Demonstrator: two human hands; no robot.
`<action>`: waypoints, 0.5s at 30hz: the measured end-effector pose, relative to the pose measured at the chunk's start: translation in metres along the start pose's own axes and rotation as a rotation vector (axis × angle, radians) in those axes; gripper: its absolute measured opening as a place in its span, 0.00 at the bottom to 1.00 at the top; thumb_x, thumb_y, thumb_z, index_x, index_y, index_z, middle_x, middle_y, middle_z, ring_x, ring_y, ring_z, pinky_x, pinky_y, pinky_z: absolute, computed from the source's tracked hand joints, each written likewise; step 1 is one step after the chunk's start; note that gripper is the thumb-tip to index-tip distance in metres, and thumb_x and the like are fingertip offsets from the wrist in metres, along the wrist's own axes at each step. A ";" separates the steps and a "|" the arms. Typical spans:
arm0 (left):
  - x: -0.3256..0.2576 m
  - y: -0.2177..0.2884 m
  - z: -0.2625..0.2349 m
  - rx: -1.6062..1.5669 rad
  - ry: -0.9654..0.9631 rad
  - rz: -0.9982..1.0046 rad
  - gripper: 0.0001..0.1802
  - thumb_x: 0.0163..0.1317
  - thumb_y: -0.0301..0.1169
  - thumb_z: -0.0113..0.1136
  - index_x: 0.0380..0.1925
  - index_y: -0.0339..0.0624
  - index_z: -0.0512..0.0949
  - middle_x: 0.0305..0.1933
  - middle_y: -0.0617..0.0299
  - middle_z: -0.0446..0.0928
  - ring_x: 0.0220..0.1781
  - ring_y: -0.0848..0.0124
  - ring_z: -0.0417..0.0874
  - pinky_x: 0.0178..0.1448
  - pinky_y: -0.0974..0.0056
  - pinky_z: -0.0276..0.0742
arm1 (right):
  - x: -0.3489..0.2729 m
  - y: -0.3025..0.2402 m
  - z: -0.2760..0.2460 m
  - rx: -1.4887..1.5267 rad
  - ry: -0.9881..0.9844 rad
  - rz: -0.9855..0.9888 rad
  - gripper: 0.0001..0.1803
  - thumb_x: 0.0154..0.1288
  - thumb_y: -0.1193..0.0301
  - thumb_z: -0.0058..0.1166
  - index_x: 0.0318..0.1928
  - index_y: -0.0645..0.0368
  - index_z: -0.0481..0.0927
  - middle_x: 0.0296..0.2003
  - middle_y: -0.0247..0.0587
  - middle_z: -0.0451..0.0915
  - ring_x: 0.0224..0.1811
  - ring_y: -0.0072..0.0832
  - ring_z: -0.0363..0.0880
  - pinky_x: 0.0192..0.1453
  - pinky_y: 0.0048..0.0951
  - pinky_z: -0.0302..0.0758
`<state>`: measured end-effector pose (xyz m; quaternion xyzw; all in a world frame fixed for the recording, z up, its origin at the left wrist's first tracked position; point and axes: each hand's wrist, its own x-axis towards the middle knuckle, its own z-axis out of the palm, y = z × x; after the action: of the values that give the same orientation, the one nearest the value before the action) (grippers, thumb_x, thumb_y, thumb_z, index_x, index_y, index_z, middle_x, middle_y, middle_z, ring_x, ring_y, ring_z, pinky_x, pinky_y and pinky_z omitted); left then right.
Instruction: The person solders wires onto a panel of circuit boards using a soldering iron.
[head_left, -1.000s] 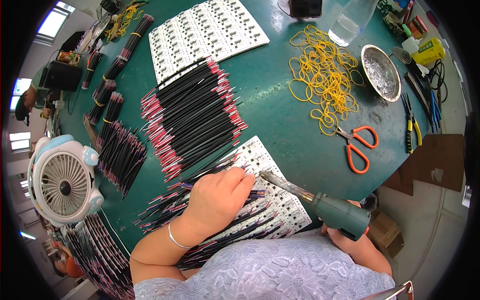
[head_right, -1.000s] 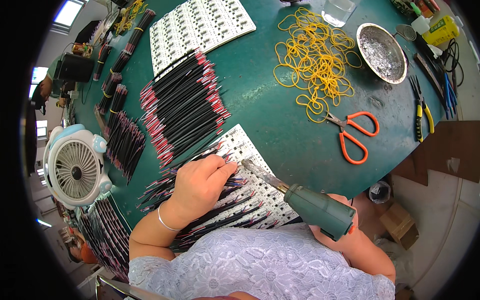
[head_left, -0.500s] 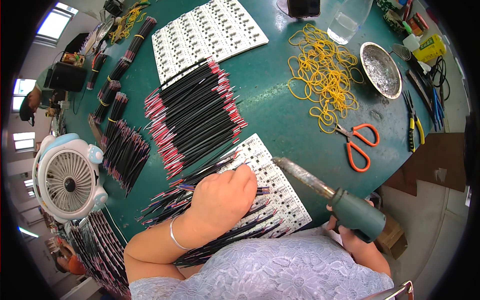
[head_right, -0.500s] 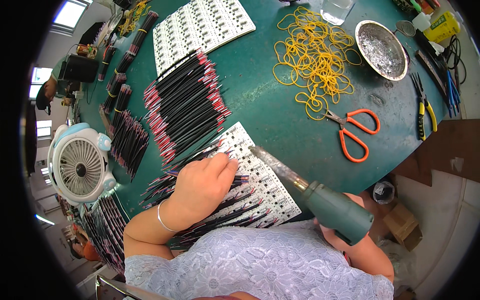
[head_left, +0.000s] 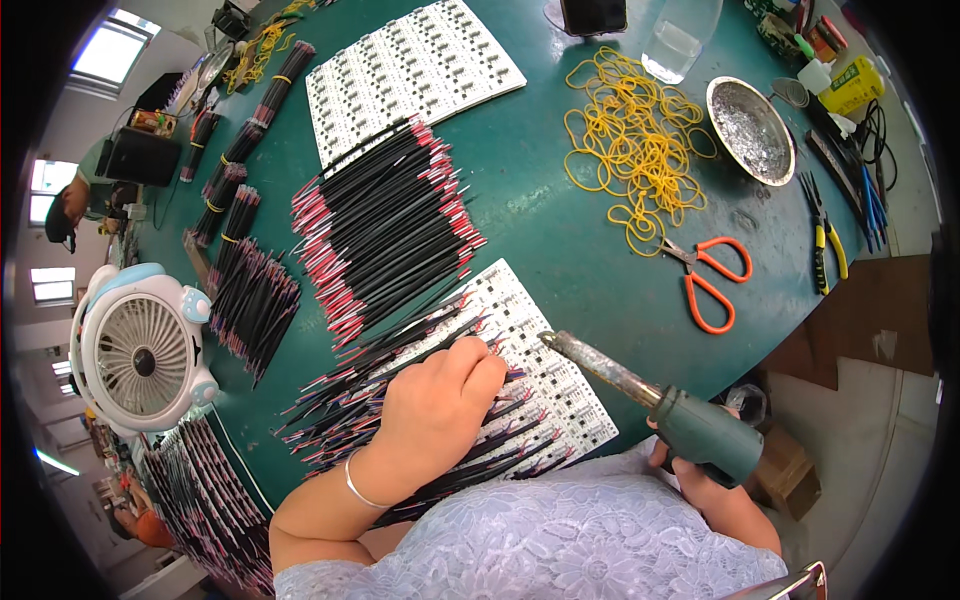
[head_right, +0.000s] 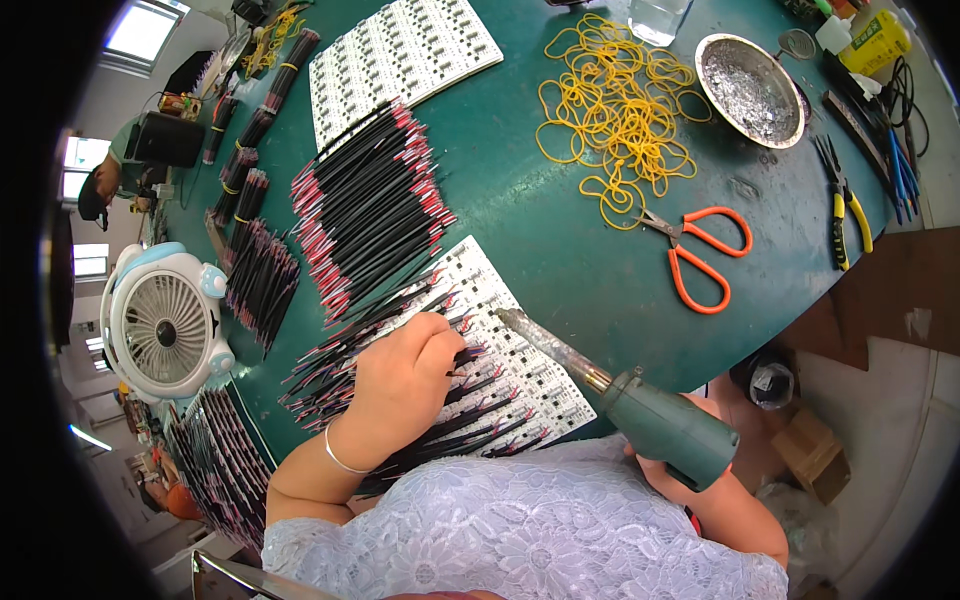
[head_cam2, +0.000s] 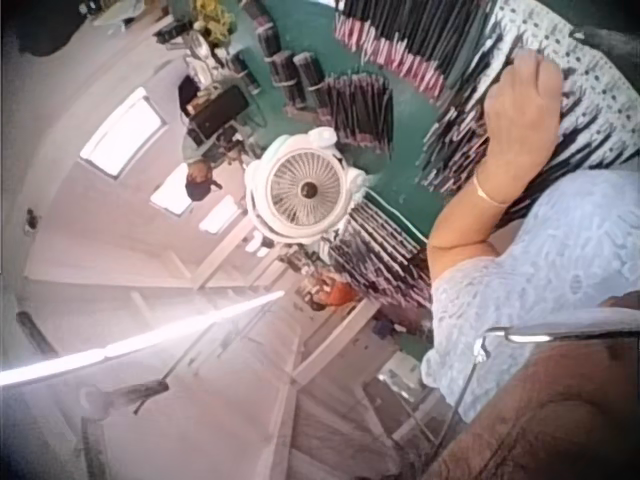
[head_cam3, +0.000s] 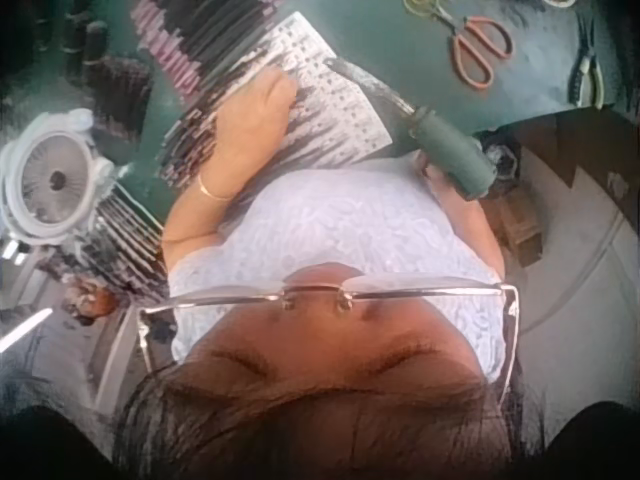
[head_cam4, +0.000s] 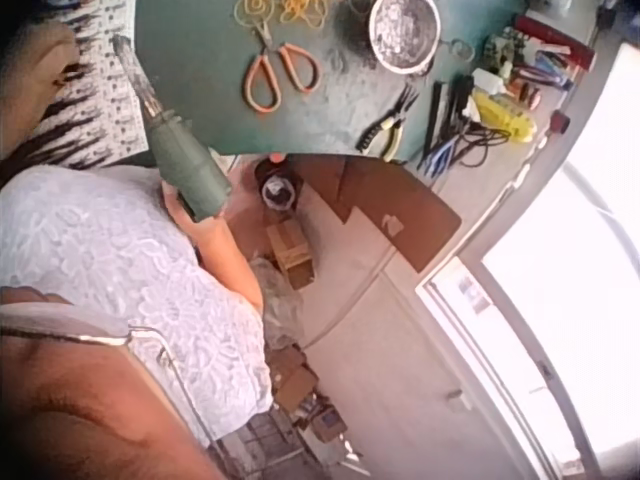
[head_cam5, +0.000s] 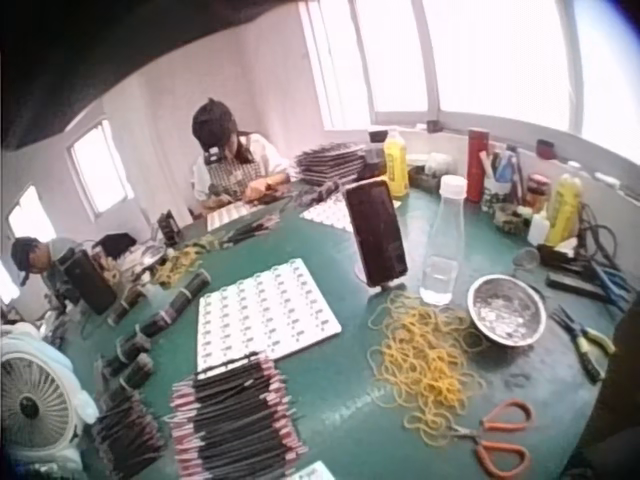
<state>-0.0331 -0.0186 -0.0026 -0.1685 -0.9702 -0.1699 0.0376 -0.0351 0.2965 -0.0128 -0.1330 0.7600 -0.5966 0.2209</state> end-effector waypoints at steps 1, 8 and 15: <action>-0.001 0.000 0.001 -0.001 -0.003 0.000 0.13 0.53 0.27 0.58 0.40 0.43 0.75 0.36 0.61 0.72 0.29 0.66 0.77 0.27 0.62 0.72 | 0.000 -0.001 0.001 0.055 -0.008 0.055 0.32 0.63 0.47 0.61 0.50 0.65 0.78 0.32 0.39 0.82 0.24 0.25 0.79 0.32 0.27 0.76; 0.000 -0.003 0.004 -0.032 0.023 -0.012 0.13 0.48 0.25 0.61 0.37 0.43 0.80 0.31 0.62 0.71 0.27 0.65 0.77 0.27 0.62 0.72 | 0.000 0.014 0.004 0.025 0.005 -0.031 0.30 0.64 0.50 0.62 0.49 0.66 0.78 0.28 0.39 0.81 0.24 0.25 0.79 0.31 0.27 0.76; 0.000 -0.003 0.009 -0.128 0.081 -0.006 0.18 0.41 0.20 0.66 0.37 0.42 0.81 0.33 0.61 0.75 0.27 0.64 0.78 0.28 0.62 0.74 | 0.006 0.014 0.003 -0.142 -0.063 -0.133 0.22 0.66 0.56 0.58 0.44 0.66 0.79 0.29 0.41 0.81 0.21 0.27 0.80 0.29 0.27 0.77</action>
<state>-0.0344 -0.0183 -0.0124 -0.1606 -0.9556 -0.2384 0.0656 -0.0376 0.2949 -0.0281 -0.2172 0.7825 -0.5501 0.1946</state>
